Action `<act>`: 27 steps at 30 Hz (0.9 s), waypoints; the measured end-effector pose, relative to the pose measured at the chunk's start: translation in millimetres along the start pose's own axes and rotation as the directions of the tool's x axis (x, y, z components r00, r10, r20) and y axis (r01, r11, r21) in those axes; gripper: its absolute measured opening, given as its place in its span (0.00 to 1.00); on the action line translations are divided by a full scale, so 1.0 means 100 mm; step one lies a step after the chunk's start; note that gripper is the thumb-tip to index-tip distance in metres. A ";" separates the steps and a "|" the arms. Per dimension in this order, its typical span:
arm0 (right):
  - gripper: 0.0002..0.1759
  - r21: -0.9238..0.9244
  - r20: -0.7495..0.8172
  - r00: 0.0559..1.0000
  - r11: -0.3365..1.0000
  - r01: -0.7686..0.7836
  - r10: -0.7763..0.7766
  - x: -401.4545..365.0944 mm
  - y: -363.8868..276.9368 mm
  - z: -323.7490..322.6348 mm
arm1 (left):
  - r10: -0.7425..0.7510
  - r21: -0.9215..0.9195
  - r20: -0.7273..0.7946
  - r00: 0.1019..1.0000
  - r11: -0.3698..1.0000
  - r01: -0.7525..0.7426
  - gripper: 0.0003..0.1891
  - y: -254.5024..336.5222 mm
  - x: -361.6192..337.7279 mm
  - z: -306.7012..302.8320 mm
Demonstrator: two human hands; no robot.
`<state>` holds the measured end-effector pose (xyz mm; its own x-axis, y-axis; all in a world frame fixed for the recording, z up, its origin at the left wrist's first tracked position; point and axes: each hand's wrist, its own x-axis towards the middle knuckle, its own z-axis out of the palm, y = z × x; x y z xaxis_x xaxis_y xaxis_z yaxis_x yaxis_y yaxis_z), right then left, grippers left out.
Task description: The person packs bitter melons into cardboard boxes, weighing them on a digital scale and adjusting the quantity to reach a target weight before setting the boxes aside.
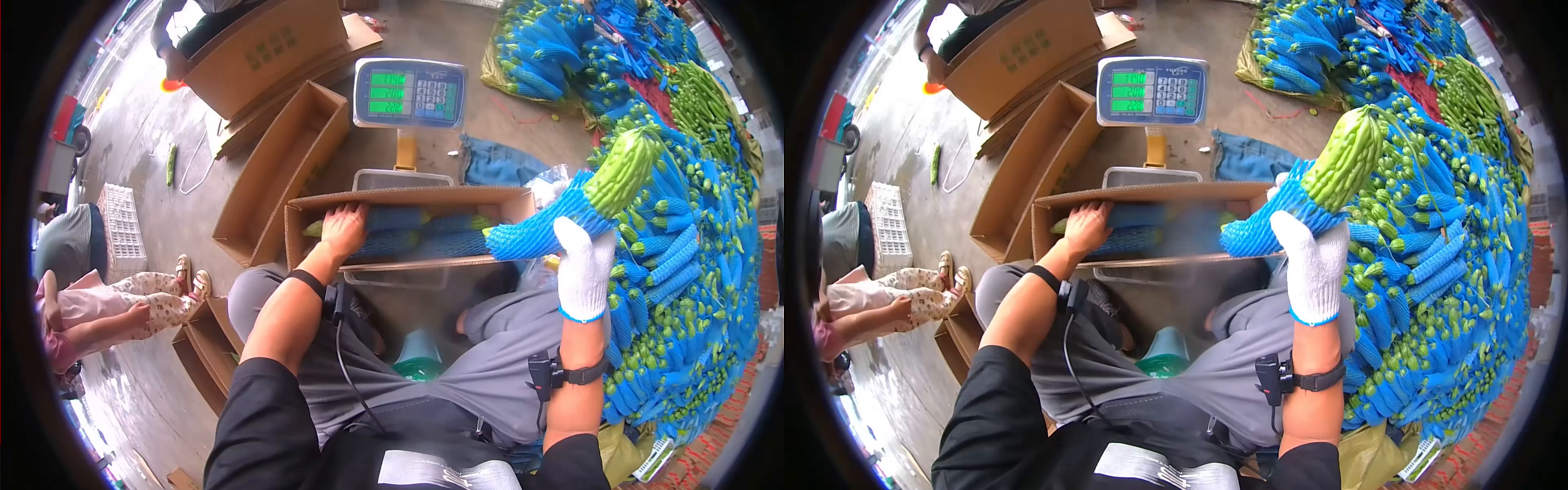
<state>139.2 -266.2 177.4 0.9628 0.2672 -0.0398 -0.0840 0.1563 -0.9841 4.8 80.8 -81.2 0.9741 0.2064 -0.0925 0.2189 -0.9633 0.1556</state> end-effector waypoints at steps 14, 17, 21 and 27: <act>0.31 -0.632 0.303 0.952 0.738 0.236 -0.044 -0.11 0.27 0.32 | 0.378 -0.222 0.044 0.925 0.906 -0.360 0.27 0.99 -0.27 -0.92; 0.31 -0.770 0.432 0.899 0.488 0.410 -0.073 -0.10 0.39 0.42 | 0.410 -0.272 0.054 0.911 0.883 -0.381 0.25 1.11 -0.40 -1.18; 0.32 -0.744 0.622 0.783 0.299 0.597 -0.017 0.03 0.69 0.53 | 0.547 -0.164 0.040 0.836 0.829 -0.534 0.23 1.20 -0.59 -1.07; 0.32 -0.741 0.629 0.679 0.028 0.671 0.379 0.13 1.28 0.74 | 0.654 -0.552 0.315 0.688 0.716 -0.428 0.17 1.30 -0.74 -1.25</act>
<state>122.0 -172.3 63.4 0.4606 0.8386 -0.2909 0.8337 -0.5212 -0.1826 -31.7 -37.9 68.5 0.7952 -0.5420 -0.2719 -0.2283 -0.6831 0.6938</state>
